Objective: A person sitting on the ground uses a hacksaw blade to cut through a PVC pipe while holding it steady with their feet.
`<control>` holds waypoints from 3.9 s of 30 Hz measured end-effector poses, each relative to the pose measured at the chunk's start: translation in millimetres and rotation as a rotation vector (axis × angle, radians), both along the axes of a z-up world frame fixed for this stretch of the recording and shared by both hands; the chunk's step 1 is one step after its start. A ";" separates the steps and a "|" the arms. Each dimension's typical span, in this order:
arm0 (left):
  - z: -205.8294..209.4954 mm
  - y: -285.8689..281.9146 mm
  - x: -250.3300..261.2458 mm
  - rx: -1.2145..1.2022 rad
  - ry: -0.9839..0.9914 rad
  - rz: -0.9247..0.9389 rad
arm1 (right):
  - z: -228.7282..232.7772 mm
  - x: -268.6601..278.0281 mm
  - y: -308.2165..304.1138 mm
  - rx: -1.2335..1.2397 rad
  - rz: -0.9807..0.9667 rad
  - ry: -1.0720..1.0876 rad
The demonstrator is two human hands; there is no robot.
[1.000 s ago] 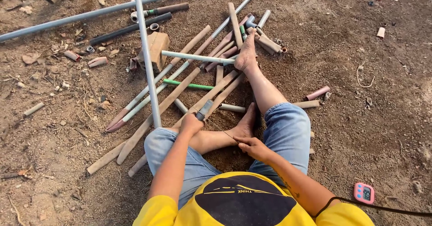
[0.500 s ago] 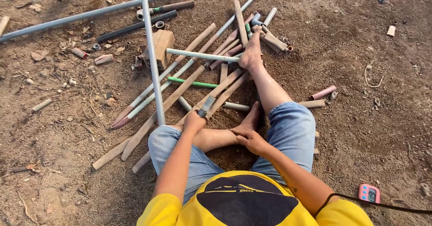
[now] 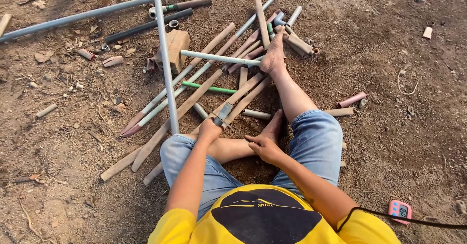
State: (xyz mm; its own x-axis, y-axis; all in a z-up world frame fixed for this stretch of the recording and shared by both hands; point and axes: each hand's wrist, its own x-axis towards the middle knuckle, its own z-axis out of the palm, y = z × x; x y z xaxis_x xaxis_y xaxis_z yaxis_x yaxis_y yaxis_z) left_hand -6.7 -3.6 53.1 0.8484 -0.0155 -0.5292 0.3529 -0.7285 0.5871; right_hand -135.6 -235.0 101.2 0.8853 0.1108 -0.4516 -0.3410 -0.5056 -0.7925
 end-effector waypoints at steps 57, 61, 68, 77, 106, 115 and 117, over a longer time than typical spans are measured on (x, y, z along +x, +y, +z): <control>-2.7 2.3 -5.7 -0.002 -0.092 -0.011 | -22.1 -33.5 -33.0 0.099 -0.035 0.069; -28.7 -1.6 -1.1 0.047 -0.075 -0.065 | -17.1 -43.8 -38.9 0.118 -0.091 0.112; -20.5 -3.6 -10.3 0.031 -0.077 -0.091 | -25.7 4.9 8.4 0.083 -0.033 -0.012; -9.4 2.2 -0.8 -0.037 -0.055 -0.004 | -4.5 -28.4 -31.8 0.070 -0.033 0.046; -23.1 2.3 -3.5 -0.001 -0.050 -0.068 | -44.6 -3.1 -0.5 0.157 -0.082 0.037; 7.0 -1.1 -8.9 -0.011 -0.030 -0.013 | -21.8 -45.9 -51.0 0.260 -0.077 0.171; 32.4 -3.1 -10.8 -0.008 -0.040 -0.037 | -8.4 -55.5 -56.9 0.318 -0.068 0.227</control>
